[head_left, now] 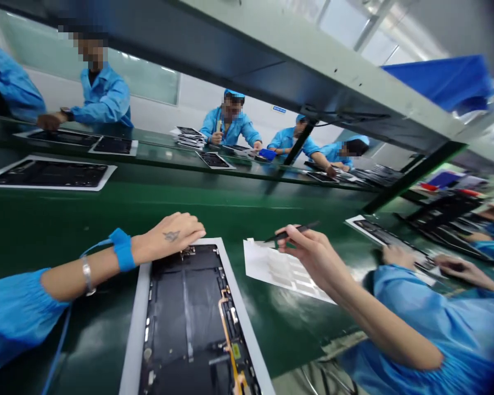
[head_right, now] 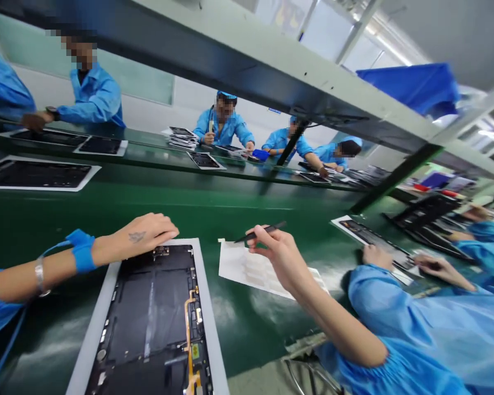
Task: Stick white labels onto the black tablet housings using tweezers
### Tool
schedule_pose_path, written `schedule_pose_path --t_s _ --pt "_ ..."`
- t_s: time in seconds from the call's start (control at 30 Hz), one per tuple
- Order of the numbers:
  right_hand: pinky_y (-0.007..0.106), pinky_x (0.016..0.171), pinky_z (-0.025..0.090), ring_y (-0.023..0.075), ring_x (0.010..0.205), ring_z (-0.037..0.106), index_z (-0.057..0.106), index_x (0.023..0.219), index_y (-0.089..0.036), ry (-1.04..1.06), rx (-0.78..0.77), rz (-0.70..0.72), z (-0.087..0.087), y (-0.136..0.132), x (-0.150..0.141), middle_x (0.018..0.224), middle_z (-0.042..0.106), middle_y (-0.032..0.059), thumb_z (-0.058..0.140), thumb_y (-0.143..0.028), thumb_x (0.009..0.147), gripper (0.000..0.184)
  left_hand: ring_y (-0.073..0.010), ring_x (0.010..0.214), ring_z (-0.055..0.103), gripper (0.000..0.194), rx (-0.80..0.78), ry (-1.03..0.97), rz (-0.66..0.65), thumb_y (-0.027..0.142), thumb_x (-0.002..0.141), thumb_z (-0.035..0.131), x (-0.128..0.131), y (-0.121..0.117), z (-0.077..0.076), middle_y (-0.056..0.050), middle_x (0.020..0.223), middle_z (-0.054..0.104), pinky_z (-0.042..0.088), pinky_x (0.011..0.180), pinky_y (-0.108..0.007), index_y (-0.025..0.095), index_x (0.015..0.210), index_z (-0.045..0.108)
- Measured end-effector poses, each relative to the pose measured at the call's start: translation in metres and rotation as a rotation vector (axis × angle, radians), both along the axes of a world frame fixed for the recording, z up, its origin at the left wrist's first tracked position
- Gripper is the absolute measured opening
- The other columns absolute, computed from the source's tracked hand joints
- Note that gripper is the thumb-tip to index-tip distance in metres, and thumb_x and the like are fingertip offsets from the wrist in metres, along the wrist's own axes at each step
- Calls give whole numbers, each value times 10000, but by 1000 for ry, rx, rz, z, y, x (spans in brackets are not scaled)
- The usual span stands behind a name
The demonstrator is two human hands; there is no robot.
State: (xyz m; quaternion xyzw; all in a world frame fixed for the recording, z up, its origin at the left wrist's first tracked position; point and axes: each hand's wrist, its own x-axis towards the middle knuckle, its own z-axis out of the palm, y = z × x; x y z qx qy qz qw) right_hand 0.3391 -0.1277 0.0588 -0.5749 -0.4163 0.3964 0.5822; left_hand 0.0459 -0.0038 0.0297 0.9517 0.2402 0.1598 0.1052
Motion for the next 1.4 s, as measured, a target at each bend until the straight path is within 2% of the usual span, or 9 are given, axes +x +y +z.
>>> schedule_pose_path --t_s 0.17,0.3,0.43,0.73,0.93,1.1,1.2,1.3,1.4 --pt "266 660 516 146 709 569 771 766 -164 186 126 122 -14 1 -67 720 621 34 866 -530 661 393 -220 991 657 469 -586 -359 112 529 914 532 -11 -44 -12 -83 1152 683 506 841 -340 208 1255 556" --pt "271 679 513 141 697 572 772 820 -179 199 173 205 -21 3 -103 733 622 26 824 -520 733 356 -168 739 659 347 -937 -545 59 509 855 574 3 -68 -10 -52 846 691 504 665 -276 171 933 563" --pt "299 687 520 161 714 591 768 821 -178 83 185 194 -19 2 -105 783 643 44 801 -546 748 377 -129 623 575 199 -749 -555 127 328 859 521 -7 -76 3 17 670 616 421 602 -245 191 717 501" --pt "305 683 517 176 690 617 759 760 -165 -290 152 286 -3 0 -106 825 703 64 746 -633 742 468 -123 606 365 227 -392 -363 141 257 908 465 -23 -86 13 62 634 408 253 584 -273 201 696 403" --pt "314 710 506 203 730 640 747 707 -185 -331 203 285 -6 -4 -112 786 709 61 721 -569 800 395 -123 610 426 227 -398 -373 130 277 904 477 -18 -88 10 51 643 469 295 588 -266 198 694 444" --pt "327 731 504 203 719 646 764 798 -213 -226 345 109 -3 -1 -104 757 696 48 699 -535 842 332 -182 724 643 315 -706 -362 164 464 904 518 -27 -54 0 -23 810 683 466 631 -273 175 1029 540" --pt "328 733 517 189 707 635 762 822 -204 -155 357 101 4 14 -100 767 684 44 740 -538 802 335 -220 905 651 400 -448 -228 209 457 915 505 -41 -26 -6 -76 993 694 500 785 -329 157 1178 535" --pt "309 695 520 169 692 609 748 768 -178 -103 249 184 1 37 -102 740 658 40 782 -572 732 398 -234 1016 589 270 -219 -142 146 354 944 468 -49 -17 -14 -80 1061 648 444 919 -371 171 1069 622" --pt "301 655 511 144 626 564 726 733 -158 -83 101 250 -14 56 -105 653 614 18 795 -634 666 486 -207 937 566 265 -76 -81 74 273 998 392 -49 -25 -23 -55 964 608 442 858 -340 177 968 638"
